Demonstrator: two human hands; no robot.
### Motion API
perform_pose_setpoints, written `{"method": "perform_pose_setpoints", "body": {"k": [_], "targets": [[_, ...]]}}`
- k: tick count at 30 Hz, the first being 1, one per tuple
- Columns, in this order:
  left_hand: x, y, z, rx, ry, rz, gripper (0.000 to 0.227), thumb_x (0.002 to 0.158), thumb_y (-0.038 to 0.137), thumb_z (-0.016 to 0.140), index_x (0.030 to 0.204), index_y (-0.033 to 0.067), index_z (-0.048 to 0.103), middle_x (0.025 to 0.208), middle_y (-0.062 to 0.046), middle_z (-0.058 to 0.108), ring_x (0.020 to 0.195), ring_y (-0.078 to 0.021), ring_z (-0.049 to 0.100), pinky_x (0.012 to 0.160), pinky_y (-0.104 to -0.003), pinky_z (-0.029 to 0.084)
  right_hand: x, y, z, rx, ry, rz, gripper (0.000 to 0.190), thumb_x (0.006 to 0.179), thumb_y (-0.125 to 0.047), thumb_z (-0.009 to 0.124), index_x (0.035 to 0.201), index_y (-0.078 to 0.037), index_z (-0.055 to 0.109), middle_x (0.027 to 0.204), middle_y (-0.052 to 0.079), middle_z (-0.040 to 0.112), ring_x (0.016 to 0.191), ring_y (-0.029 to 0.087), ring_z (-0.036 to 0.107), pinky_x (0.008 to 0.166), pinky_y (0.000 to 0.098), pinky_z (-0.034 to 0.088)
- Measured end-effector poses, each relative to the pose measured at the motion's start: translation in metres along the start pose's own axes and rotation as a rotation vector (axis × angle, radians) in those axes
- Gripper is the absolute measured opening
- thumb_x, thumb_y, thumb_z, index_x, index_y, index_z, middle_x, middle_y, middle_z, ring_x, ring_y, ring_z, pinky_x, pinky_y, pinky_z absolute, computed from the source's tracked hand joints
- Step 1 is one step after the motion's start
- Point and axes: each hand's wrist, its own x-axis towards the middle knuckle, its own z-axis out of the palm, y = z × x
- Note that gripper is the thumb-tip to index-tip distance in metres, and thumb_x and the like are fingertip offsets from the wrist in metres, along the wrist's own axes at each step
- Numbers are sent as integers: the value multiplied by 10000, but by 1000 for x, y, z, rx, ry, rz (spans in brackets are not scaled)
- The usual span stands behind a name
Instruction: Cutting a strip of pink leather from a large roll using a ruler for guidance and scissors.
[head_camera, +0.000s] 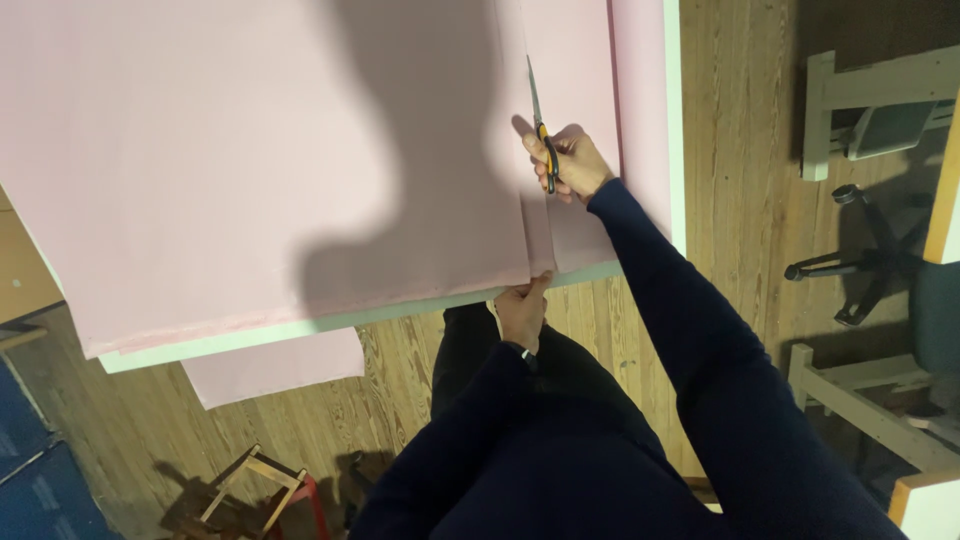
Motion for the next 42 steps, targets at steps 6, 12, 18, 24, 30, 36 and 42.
{"method": "perform_pose_setpoints", "body": {"k": [6, 12, 18, 24, 30, 36, 42], "targets": [[2, 1, -2, -6, -43, 16, 347, 901, 198, 801, 701, 18, 581, 503, 28, 441, 382, -77, 359, 363, -272, 290, 13, -9, -2, -1, 22, 12, 522, 925, -508, 727, 697, -54, 607, 590, 50, 605, 346, 57, 426, 293, 238, 321], [6, 3, -2, 29, -25, -70, 295, 898, 194, 794, 752, 3, 624, 504, 20, 453, 381, -85, 373, 362, -269, 310, 26, -23, -5, 17, 43, 16, 514, 902, -517, 749, 717, -56, 617, 601, 53, 609, 351, 51, 431, 294, 234, 327], [-2, 30, 0, 50, -50, -94, 249, 874, 130, 770, 1036, -7, 639, 558, 18, 482, 405, -82, 405, 346, -266, 320, 41, -39, -7, 0, 70, 12, 522, 885, -519, 764, 721, -43, 625, 594, 64, 617, 344, 59, 447, 292, 235, 346], [-7, 48, 0, 124, -96, -86, 301, 887, 123, 754, 1117, 4, 599, 632, 16, 493, 442, -84, 426, 339, -268, 333, 41, -57, -3, -40, 68, 0, 537, 894, -533, 748, 700, -55, 598, 573, 63, 599, 337, 70, 453, 279, 244, 347], [1, 51, -1, 188, -87, -195, 325, 864, 130, 766, 1109, 10, 591, 646, 21, 509, 456, -83, 453, 351, -266, 337, 64, -51, -8, -6, 27, -72, 513, 903, -502, 764, 717, -58, 587, 607, 50, 608, 407, 76, 512, 305, 238, 328], [16, 51, -1, 375, -88, -279, 241, 836, 202, 811, 841, 0, 680, 570, -12, 523, 416, -110, 431, 366, -280, 326, 76, -66, -12, 19, 46, -8, 464, 886, -510, 766, 759, -92, 610, 622, 12, 602, 444, 71, 527, 327, 243, 340], [32, 25, -7, 328, -85, -199, 202, 763, 131, 829, 837, 8, 686, 633, -36, 593, 468, -112, 497, 417, -284, 391, 85, -79, -12, 2, 34, 1, 520, 873, -545, 757, 713, -85, 575, 576, 24, 563, 370, 87, 431, 301, 273, 304]]}}
